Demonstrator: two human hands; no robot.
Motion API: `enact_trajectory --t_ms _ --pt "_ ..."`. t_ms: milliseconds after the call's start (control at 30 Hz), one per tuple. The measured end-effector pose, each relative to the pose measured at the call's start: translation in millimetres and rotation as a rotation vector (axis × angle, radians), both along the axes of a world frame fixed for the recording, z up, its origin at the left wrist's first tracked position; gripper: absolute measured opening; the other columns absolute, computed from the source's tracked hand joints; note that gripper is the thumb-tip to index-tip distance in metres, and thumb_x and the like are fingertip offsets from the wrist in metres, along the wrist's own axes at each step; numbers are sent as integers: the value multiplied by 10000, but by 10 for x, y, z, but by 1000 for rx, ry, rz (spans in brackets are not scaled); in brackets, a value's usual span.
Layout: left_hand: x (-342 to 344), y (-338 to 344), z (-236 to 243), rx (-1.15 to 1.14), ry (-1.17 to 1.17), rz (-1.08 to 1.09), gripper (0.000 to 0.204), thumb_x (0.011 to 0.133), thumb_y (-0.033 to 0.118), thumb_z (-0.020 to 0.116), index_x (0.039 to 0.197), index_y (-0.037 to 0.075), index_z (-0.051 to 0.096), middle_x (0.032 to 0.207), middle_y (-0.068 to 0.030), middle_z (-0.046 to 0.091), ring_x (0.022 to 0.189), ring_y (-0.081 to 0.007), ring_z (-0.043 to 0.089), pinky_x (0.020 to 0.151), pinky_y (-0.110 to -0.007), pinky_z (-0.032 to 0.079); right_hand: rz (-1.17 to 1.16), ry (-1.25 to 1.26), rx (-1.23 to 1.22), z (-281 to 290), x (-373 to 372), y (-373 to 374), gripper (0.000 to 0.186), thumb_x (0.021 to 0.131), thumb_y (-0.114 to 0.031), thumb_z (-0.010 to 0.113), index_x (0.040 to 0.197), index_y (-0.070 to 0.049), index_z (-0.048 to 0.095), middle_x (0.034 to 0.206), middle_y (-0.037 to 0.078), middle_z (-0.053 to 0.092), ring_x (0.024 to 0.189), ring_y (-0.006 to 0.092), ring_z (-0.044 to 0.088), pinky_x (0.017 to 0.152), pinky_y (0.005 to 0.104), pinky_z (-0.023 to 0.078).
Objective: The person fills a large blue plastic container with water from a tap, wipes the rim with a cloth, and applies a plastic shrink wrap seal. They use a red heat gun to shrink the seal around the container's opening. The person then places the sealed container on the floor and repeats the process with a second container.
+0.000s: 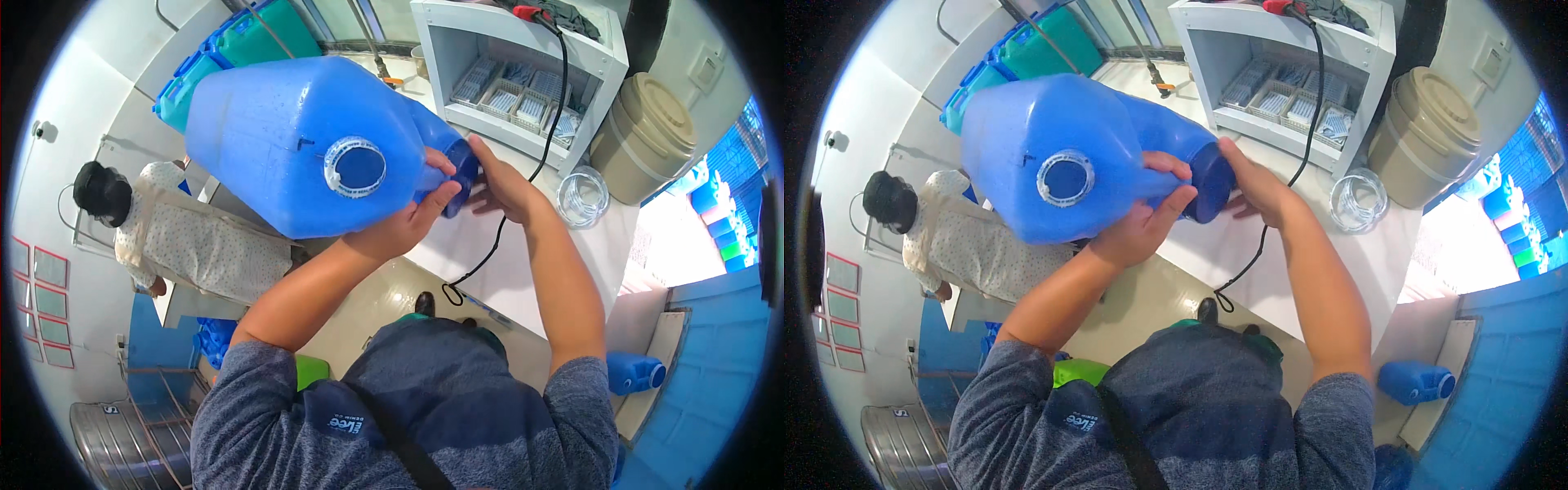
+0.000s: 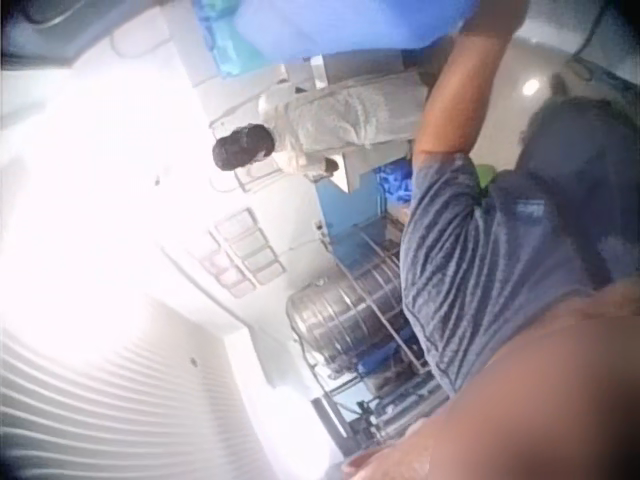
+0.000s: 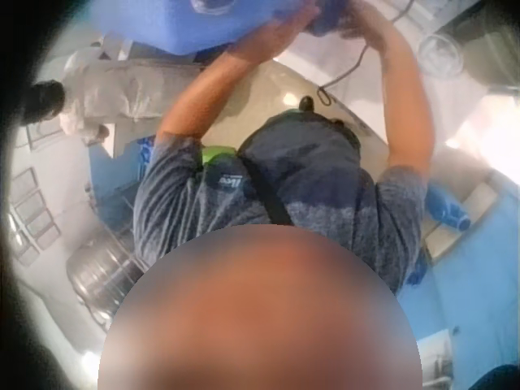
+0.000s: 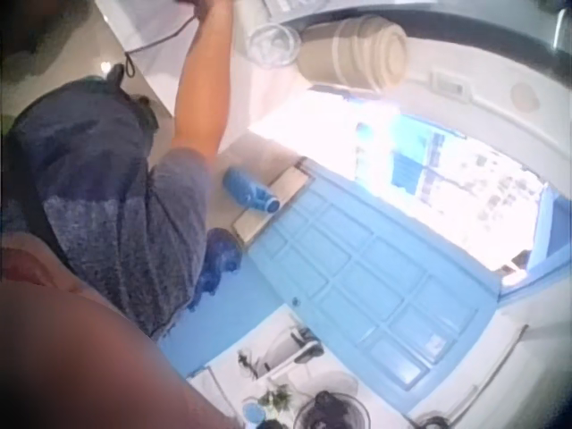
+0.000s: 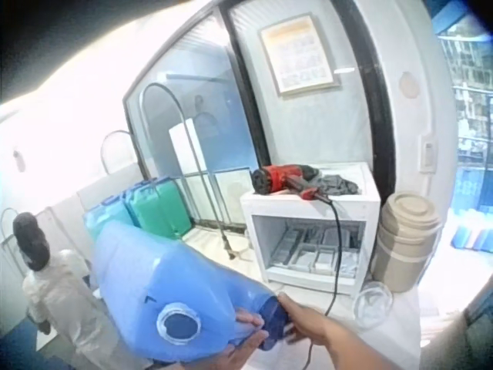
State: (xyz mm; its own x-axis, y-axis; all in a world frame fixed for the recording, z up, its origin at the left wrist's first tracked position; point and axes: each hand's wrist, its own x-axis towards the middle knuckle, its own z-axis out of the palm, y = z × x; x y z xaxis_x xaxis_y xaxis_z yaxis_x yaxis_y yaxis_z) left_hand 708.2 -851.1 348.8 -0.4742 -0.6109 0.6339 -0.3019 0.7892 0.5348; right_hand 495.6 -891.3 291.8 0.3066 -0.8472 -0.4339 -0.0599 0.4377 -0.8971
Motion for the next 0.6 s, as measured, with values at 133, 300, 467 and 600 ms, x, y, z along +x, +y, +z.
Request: enact_trajectory --t_ms 133,300,467,600 --pt "158 -255 -59 -50 -95 49 224 933 133 755 1084 46 614 1061 -82 641 979 -214 628 887 -351 492 -60 127 -895 -113 237 -87 724 966 -615 585 1430 -67 494 1241 170 598 1273 320 533 1130 397 394" --pt "284 -502 -31 -108 -114 -11 220 930 169 756 1072 45 642 1009 -90 654 932 -241 634 844 -360 490 -341 -31 -542 -187 405 -244 531 1004 -416 605 1392 -60 536 1311 155 572 1286 261 524 1107 425 391" --pt "352 -689 24 -216 -143 12 236 912 162 771 1078 51 645 1003 -89 659 915 -252 640 825 -372 495 -270 -67 -722 -212 493 -381 558 1065 -464 490 1457 -70 453 1348 115 547 1284 225 505 1123 431 355" --pt "373 -805 3 -248 -162 -80 233 898 143 781 1067 58 644 1007 -89 651 899 -263 640 817 -380 496 -304 -212 -388 -295 536 -450 674 1019 -481 588 1528 -93 377 1449 117 483 1337 236 450 1138 428 330"
